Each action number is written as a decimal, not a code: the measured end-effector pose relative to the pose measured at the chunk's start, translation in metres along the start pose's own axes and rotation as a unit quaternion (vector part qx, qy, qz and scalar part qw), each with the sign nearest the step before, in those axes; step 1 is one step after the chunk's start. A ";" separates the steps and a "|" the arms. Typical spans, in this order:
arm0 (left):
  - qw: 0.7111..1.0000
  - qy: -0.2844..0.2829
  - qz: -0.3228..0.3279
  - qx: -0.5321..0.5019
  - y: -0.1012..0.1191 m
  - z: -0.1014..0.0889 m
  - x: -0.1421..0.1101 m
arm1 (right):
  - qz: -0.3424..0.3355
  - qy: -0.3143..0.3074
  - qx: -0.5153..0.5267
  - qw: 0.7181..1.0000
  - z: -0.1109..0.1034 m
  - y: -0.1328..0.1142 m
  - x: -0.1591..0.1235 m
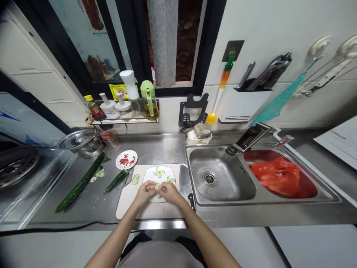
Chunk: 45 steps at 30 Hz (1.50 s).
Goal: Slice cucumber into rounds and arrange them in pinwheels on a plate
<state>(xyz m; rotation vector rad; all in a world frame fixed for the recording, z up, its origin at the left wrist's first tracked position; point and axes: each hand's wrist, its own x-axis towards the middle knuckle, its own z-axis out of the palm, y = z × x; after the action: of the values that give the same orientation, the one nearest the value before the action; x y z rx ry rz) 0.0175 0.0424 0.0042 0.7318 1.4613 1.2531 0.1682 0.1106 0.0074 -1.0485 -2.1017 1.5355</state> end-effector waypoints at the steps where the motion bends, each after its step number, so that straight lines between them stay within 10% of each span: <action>1: 1.000 -0.002 -0.002 0.015 -0.005 0.001 0.002 | 0.008 0.003 -0.021 1.000 0.001 0.004 0.000; 15: 0.921 0.000 -0.023 0.390 -0.004 0.004 0.010 | 0.035 -0.022 -0.299 0.953 0.009 -0.008 -0.001; 45: 0.874 -0.043 0.008 0.483 0.010 0.001 0.004 | 0.003 -0.044 -0.435 0.899 0.016 -0.013 -0.025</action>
<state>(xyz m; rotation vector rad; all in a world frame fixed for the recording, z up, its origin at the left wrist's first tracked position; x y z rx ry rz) 0.0156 0.0487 0.0121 1.4226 1.9905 0.4014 0.1705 0.0797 0.0180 -1.2375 -2.9274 0.5840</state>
